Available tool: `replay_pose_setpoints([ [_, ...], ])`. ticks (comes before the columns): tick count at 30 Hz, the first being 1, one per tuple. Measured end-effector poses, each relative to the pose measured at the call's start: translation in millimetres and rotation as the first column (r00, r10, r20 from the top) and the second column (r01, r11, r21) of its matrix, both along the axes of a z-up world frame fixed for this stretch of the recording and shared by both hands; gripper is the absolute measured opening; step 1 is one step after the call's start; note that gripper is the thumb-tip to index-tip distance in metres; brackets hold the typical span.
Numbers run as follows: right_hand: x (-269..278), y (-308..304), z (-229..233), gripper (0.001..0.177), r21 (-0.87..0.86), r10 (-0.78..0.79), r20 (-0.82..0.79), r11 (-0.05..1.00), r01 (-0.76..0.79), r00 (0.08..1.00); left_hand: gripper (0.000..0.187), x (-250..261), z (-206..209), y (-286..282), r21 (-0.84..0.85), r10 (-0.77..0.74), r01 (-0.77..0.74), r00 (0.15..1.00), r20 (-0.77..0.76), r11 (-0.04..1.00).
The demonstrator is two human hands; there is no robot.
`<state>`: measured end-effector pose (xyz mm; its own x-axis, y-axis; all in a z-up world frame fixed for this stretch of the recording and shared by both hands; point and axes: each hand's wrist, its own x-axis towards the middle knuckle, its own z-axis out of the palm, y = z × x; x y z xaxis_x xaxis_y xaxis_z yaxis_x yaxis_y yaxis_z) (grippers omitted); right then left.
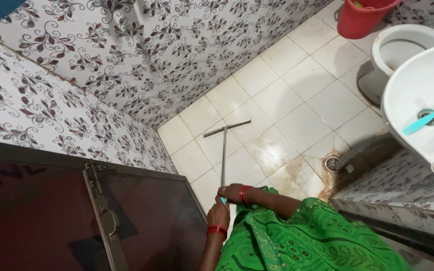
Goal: The person wipes the bathroom floor using a long-handled floor squeegee, pushing water across the tiles toward a drain.
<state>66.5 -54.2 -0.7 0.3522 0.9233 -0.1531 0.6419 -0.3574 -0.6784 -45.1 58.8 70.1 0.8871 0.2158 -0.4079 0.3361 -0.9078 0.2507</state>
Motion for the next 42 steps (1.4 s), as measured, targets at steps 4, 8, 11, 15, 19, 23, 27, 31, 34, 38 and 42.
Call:
replay_pose_setpoints([
  [4, 10, -9, 1, 0.042, -0.002, -0.056, -0.047, 0.998, 0.056, 0.997, 0.044, 10, -8, 0, -0.01, -0.078, 0.078, 0.997, -0.001, 0.997],
  [8, -14, -20, 8, 0.038, 0.179, 0.002, 0.038, 0.984, -0.008, 0.999, 0.049, -10, 11, -1, -0.004, -0.151, 0.151, 0.987, -0.051, 0.988],
  [11, -34, -29, 19, 0.037, 0.285, 0.1, 0.034, 0.953, -0.106, 0.994, 0.054, -46, 23, -1, 0.011, -0.243, 0.243, 0.97, -0.033, 0.97],
  [15, -53, -44, 25, 0.04, 0.186, 0.159, -0.03, 0.971, -0.15, 0.987, 0.056, -73, 14, -7, -0.02, -0.191, 0.19, 0.979, -0.072, 0.982],
  [19, -55, -58, 5, 0.048, 0.166, 0.114, 0.057, 0.979, -0.122, 0.992, 0.062, -67, -26, -30, -0.022, -0.2, 0.199, 0.979, -0.034, 0.98],
  [23, -53, -78, -3, 0.046, -0.156, -0.045, -0.167, 0.988, 0.018, 0.985, 0.073, -57, -49, -55, -0.067, -0.182, 0.178, 0.982, -0.056, 0.982],
  [27, -44, -95, -1, 0.058, -0.089, -0.129, -0.158, 0.989, 0.116, 0.979, 0.067, -36, -50, -77, -0.13, -0.175, 0.181, 0.983, 0.061, 0.975],
  [31, -43, -106, 20, 0.05, -0.079, -0.076, -0.102, 0.995, 0.068, 0.992, 0.067, -34, -18, -78, -0.109, -0.176, 0.171, 0.983, -0.042, 0.979],
  [34, -56, -98, 40, 0.073, 0.302, 0.028, -0.178, 0.953, 0.027, 0.984, 0.063, -57, 15, -61, -0.073, -0.225, 0.221, 0.972, -0.063, 0.973],
  [38, -70, -105, 53, 0.052, -0.063, 0.099, -0.161, 0.992, -0.111, 0.982, 0.067, -86, 22, -68, -0.084, -0.191, 0.18, 0.971, -0.143, 0.98],
  [42, -80, -121, 31, 0.057, -0.076, 0.032, -0.154, 0.996, -0.044, 0.987, 0.064, -89, -25, -88, -0.043, -0.252, 0.252, 0.968, -0.005, 0.967],
])
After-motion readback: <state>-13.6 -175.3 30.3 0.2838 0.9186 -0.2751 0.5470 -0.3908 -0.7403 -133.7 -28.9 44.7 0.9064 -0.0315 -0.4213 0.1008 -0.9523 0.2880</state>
